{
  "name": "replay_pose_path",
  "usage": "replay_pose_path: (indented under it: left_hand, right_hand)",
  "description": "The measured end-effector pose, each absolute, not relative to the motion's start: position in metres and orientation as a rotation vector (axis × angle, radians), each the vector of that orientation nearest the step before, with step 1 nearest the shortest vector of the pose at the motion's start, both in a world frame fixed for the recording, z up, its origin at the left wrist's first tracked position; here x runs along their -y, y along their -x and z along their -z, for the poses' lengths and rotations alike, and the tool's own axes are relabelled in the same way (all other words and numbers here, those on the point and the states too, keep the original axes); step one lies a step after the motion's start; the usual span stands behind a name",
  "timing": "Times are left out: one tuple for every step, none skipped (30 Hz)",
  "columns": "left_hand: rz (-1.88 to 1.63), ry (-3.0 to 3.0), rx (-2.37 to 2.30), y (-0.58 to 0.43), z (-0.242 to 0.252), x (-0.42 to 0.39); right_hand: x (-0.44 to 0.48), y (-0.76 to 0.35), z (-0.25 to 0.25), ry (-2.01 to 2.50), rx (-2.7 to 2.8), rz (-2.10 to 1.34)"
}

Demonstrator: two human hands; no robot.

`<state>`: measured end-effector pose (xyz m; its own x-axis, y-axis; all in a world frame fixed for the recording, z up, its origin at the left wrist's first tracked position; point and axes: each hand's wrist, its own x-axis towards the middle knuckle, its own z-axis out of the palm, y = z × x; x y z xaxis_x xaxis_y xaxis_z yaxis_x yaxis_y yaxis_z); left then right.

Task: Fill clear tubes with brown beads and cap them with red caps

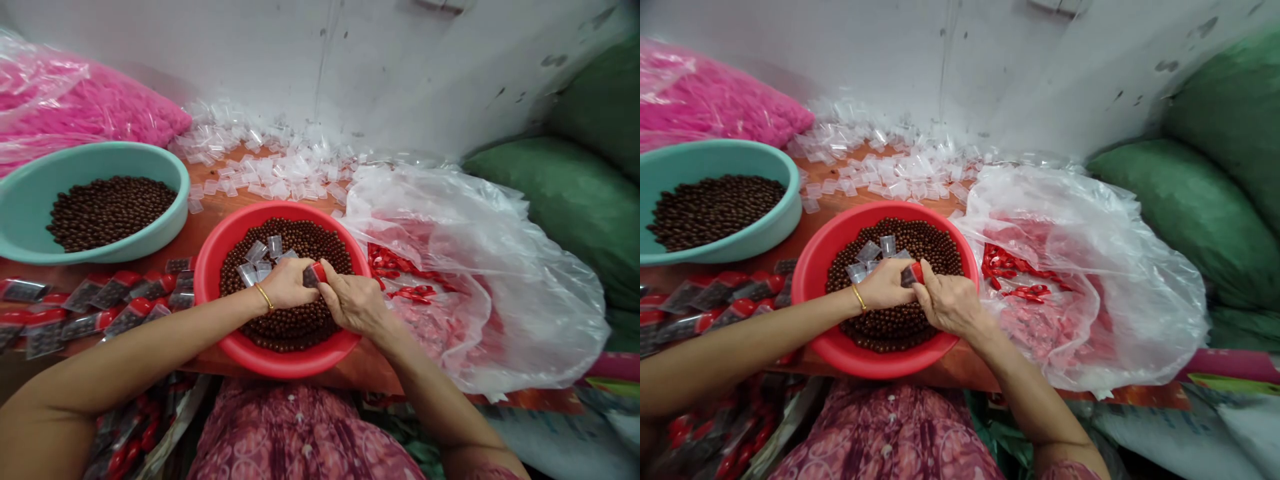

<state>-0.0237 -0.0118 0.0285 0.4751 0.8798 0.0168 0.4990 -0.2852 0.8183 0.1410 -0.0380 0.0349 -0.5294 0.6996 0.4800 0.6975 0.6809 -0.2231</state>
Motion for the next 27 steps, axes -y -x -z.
replay_pose_path:
  left_hand:
    - [-0.560, -1.990, -1.150, 0.024, -0.030, 0.012]
    - [-0.511, -2.039, -1.154, 0.024, -0.033, 0.012]
    - [-0.476, -2.080, -1.157, 0.023, -0.035, 0.013]
    - [-0.458, -2.110, -1.160, 0.023, -0.037, 0.013]
    - [-0.446, -2.132, -1.162, 0.022, -0.039, 0.013]
    - [-0.435, -2.148, -1.164, 0.022, -0.040, 0.014]
    - [-0.420, -2.158, -1.169, 0.021, -0.040, 0.014]
    - [-0.403, -2.159, -1.176, 0.021, -0.040, 0.014]
    - [-0.390, -2.150, -1.187, 0.020, -0.040, 0.013]
    - [-0.390, -2.127, -1.197, 0.020, -0.040, 0.013]
    - [-0.411, -2.091, -1.205, 0.020, -0.039, 0.012]
    - [-0.450, -2.049, -1.212, 0.020, -0.039, 0.011]
    - [-0.497, -2.008, -1.214, 0.020, -0.039, 0.010]
    - [-0.542, -1.973, -1.212, 0.020, -0.039, 0.010]
    - [-0.579, -1.946, -1.205, 0.020, -0.040, 0.009]
    - [-0.604, -1.927, -1.192, 0.020, -0.040, 0.009]
    - [-0.617, -1.920, -1.174, 0.020, -0.040, 0.009]
    - [-0.624, -1.922, -1.155, 0.019, -0.040, 0.009]
    - [-0.629, -1.931, -1.140, 0.019, -0.040, 0.010]
    - [-0.631, -1.943, -1.133, 0.019, -0.040, 0.010]
    - [-0.628, -1.956, -1.136, 0.018, -0.039, 0.010]
    - [-0.621, -1.968, -1.150, 0.018, -0.038, 0.010]
    - [-0.611, -1.977, -1.171, 0.018, -0.037, 0.010]
    - [-0.600, -1.984, -1.193, 0.018, -0.037, 0.010]
    - [-0.592, -1.989, -1.214, 0.018, -0.036, 0.010]
    - [-0.588, -1.995, -1.230, 0.018, -0.036, 0.009]
    - [-0.589, -2.000, -1.240, 0.018, -0.036, 0.009]
  right_hand:
    - [0.036, -0.143, -0.036, 1.073, 2.331, -0.062]
    - [0.034, -0.145, -0.037, 1.083, 2.294, -0.132]
    - [0.031, -0.147, -0.037, 1.103, 2.229, -0.214]
    - [0.029, -0.147, -0.037, 1.134, 2.139, -0.314]
    - [0.027, -0.146, -0.037, 1.166, 2.033, -0.422]
    - [0.025, -0.144, -0.036, 1.191, 1.937, -0.523]
    - [0.024, -0.141, -0.036, 1.203, 1.870, -0.597]
    - [0.023, -0.138, -0.036, 1.205, 1.845, -0.633]
    - [0.023, -0.135, -0.036, 1.201, 1.859, -0.627]
    - [0.023, -0.134, -0.036, 1.206, 1.893, -0.581]
    - [0.023, -0.133, -0.037, 1.217, 1.926, -0.508]
    - [0.024, -0.134, -0.037, 1.236, 1.946, -0.430]
    - [0.025, -0.135, -0.038, 1.256, 1.949, -0.365]
    - [0.026, -0.137, -0.038, 1.270, 1.946, -0.325]
    - [0.028, -0.139, -0.037, 1.273, 1.944, -0.308]
    - [0.030, -0.140, -0.036, 1.261, 1.946, -0.311]
    - [0.031, -0.140, -0.034, 1.241, 1.951, -0.326]
    - [0.033, -0.140, -0.032, 1.219, 1.956, -0.343]
    - [0.034, -0.139, -0.030, 1.194, 1.961, -0.349]
    - [0.035, -0.137, -0.028, 1.175, 1.967, -0.343]
    - [0.036, -0.136, -0.026, 1.162, 1.972, -0.324]
    - [0.037, -0.134, -0.025, 1.159, 1.978, -0.301]
    - [0.037, -0.133, -0.024, 1.162, 1.985, -0.279]
    - [0.038, -0.131, -0.023, 1.163, 1.991, -0.260]
    - [0.038, -0.131, -0.023, 1.161, 1.992, -0.247]
    - [0.039, -0.130, -0.023, 1.154, 1.987, -0.243]
    - [0.039, -0.130, -0.023, 1.140, 1.973, -0.246]
